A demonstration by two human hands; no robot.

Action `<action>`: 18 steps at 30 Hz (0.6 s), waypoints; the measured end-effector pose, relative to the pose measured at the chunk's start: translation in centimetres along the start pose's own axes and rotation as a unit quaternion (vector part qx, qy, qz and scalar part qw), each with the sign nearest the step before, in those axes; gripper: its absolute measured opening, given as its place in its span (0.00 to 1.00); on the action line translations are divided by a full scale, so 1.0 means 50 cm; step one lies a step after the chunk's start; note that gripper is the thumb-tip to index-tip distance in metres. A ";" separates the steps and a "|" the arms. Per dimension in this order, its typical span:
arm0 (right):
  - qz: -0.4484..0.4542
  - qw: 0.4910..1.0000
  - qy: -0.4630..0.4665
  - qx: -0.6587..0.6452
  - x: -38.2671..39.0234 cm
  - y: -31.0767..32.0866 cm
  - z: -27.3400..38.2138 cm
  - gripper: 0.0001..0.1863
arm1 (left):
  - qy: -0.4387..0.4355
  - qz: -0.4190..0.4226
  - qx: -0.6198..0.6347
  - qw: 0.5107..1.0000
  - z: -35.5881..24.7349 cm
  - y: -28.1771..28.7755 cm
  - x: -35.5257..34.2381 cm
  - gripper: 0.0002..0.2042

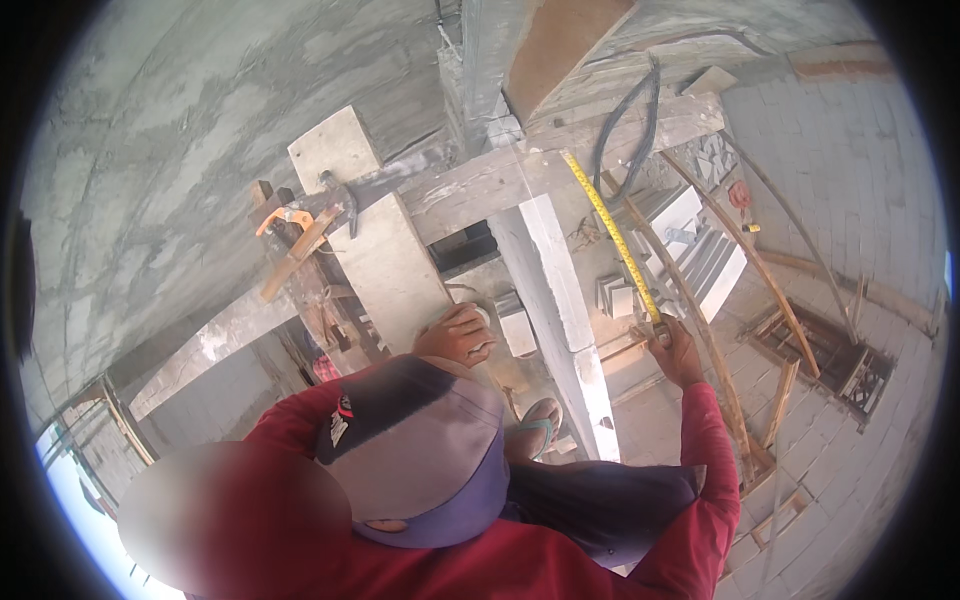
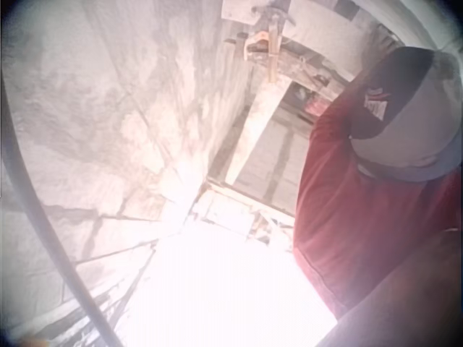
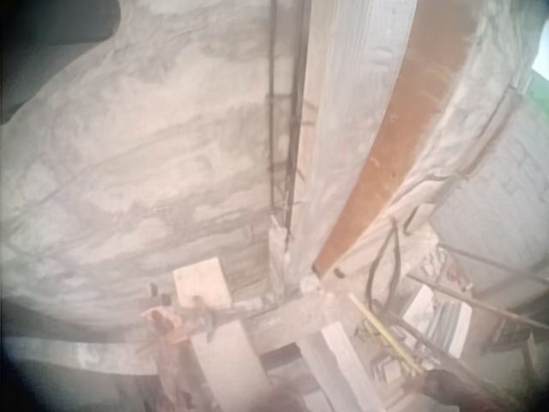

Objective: The person measures a wall section, then scoops mortar from a bucket and applies it to white rectangular tiles. The person places the tiles onto a wall ledge and smooths the mortar with a trowel. Other workers are visible in the background.

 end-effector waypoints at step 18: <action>-0.003 1.000 -0.015 0.025 0.004 0.005 -0.002 0.37 | 0.012 0.018 0.005 1.000 0.010 -0.004 0.004 0.07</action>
Point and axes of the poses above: each hand's wrist, its own x-axis away from the middle knuckle, its own y-axis out of the back of the hand, z = x × y, the point moved 5 cm from there along -x, towards the middle knuckle, and after that the axes turned 8 degrees about -y, right-handed, at the moved point
